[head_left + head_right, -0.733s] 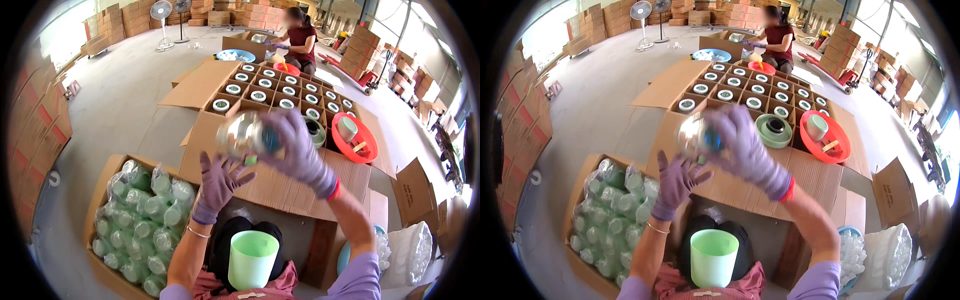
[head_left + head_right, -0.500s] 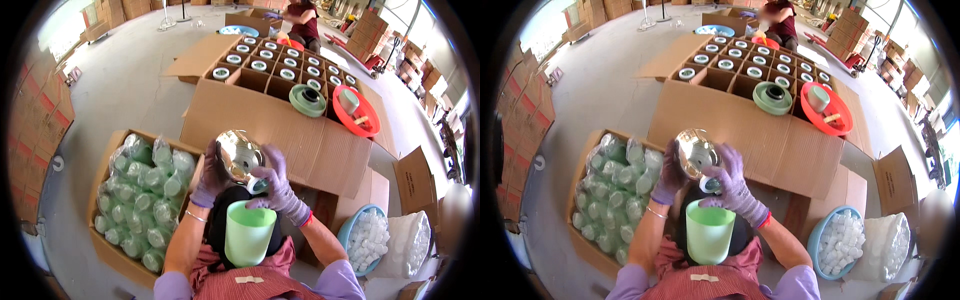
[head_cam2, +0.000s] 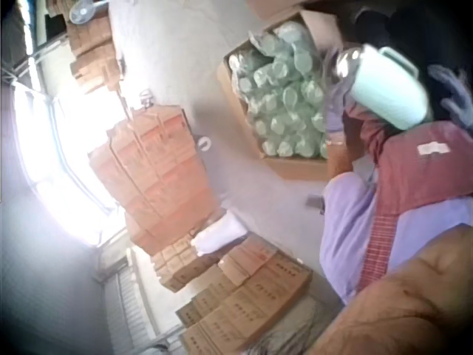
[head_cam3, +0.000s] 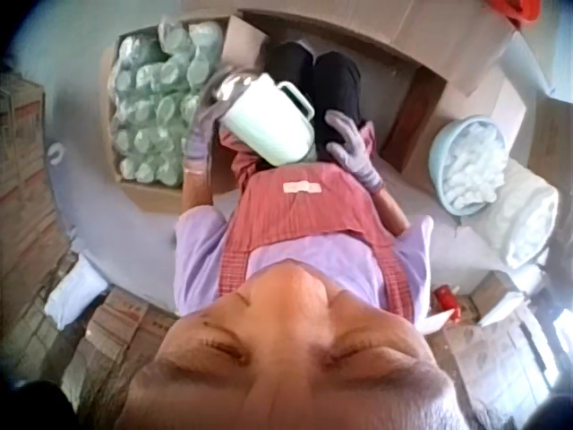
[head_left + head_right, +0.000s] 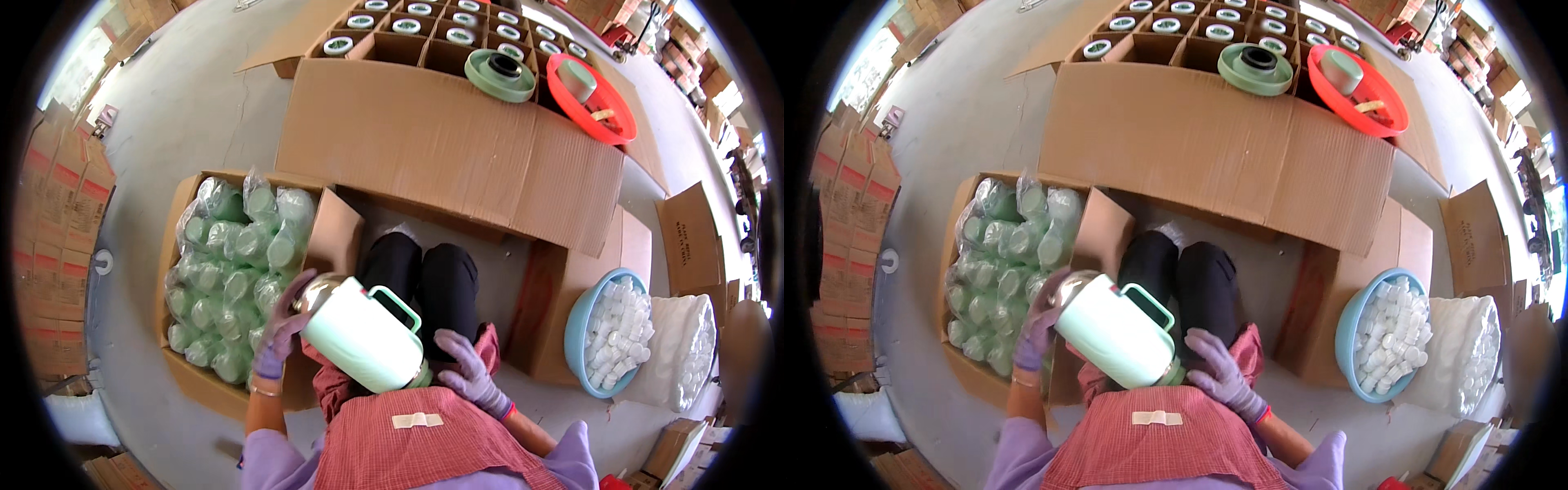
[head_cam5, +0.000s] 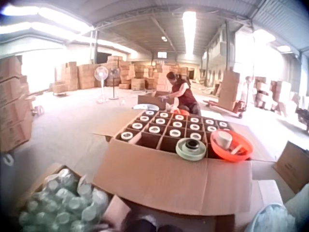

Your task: The person assembles light green thermos flasks by inserting inner components and attaching lids, then wraps each unit in plastic and places it into a cardboard box. After filling the box, the person closes the flaps and seals the package with packing tape.

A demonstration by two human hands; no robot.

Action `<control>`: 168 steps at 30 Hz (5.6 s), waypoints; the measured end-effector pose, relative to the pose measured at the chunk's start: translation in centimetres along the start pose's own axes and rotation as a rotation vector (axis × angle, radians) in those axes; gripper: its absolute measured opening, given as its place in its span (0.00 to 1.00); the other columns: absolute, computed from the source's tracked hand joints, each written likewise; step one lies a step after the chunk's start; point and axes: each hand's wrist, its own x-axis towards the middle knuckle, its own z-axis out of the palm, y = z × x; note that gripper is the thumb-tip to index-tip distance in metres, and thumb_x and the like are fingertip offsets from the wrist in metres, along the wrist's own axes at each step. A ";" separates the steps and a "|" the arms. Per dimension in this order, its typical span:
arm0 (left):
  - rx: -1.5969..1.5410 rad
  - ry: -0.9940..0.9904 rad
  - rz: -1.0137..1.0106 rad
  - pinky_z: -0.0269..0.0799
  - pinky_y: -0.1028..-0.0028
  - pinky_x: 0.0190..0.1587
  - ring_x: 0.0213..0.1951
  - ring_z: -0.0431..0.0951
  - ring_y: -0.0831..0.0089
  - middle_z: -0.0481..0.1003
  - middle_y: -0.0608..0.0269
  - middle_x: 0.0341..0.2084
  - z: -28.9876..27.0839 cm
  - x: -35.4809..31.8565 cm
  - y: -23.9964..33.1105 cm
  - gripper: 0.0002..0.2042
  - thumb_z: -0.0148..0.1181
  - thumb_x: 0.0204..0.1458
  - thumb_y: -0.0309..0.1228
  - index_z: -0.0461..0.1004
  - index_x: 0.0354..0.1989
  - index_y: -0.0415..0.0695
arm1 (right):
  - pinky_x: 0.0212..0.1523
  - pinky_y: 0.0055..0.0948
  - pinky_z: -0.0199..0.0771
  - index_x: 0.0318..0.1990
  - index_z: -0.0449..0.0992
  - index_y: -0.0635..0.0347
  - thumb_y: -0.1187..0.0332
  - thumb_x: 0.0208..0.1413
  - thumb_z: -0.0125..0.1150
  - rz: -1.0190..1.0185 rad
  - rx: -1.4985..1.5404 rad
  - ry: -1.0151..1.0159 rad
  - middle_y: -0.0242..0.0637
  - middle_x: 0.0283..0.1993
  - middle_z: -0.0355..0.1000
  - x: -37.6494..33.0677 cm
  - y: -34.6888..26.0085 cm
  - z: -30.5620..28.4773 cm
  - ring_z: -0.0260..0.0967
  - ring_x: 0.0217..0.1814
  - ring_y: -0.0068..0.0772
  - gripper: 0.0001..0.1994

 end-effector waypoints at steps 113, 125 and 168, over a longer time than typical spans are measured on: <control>1.445 -0.012 0.564 0.60 0.62 0.64 0.59 0.69 0.65 0.72 0.62 0.55 -0.1 -2.6 -9.8 0.30 0.69 0.47 0.40 0.68 0.60 0.48 | 0.69 0.35 0.53 0.67 0.54 0.64 0.66 0.44 0.75 -0.216 0.686 -0.084 0.44 0.63 0.63 18.6 -8.9 -1.0 0.57 0.68 0.35 0.44; 1.237 0.275 0.567 0.65 0.63 0.60 0.56 0.72 0.61 0.73 0.57 0.53 0.1 -2.7 -10.2 0.33 0.74 0.41 0.32 0.68 0.59 0.42 | 0.50 0.24 0.70 0.55 0.71 0.68 0.67 0.57 0.59 0.133 0.413 -0.030 0.36 0.43 0.76 19.8 -8.7 -2.7 0.70 0.45 0.21 0.20; 0.577 0.153 0.219 0.71 0.64 0.49 0.44 0.77 0.55 0.75 0.49 0.46 1.4 1.4 -0.6 0.22 0.65 0.48 0.31 0.71 0.53 0.39 | 0.68 0.34 0.54 0.67 0.55 0.66 0.61 0.47 0.72 -0.261 0.188 0.073 0.47 0.66 0.58 14.7 -4.8 -3.9 0.55 0.69 0.40 0.42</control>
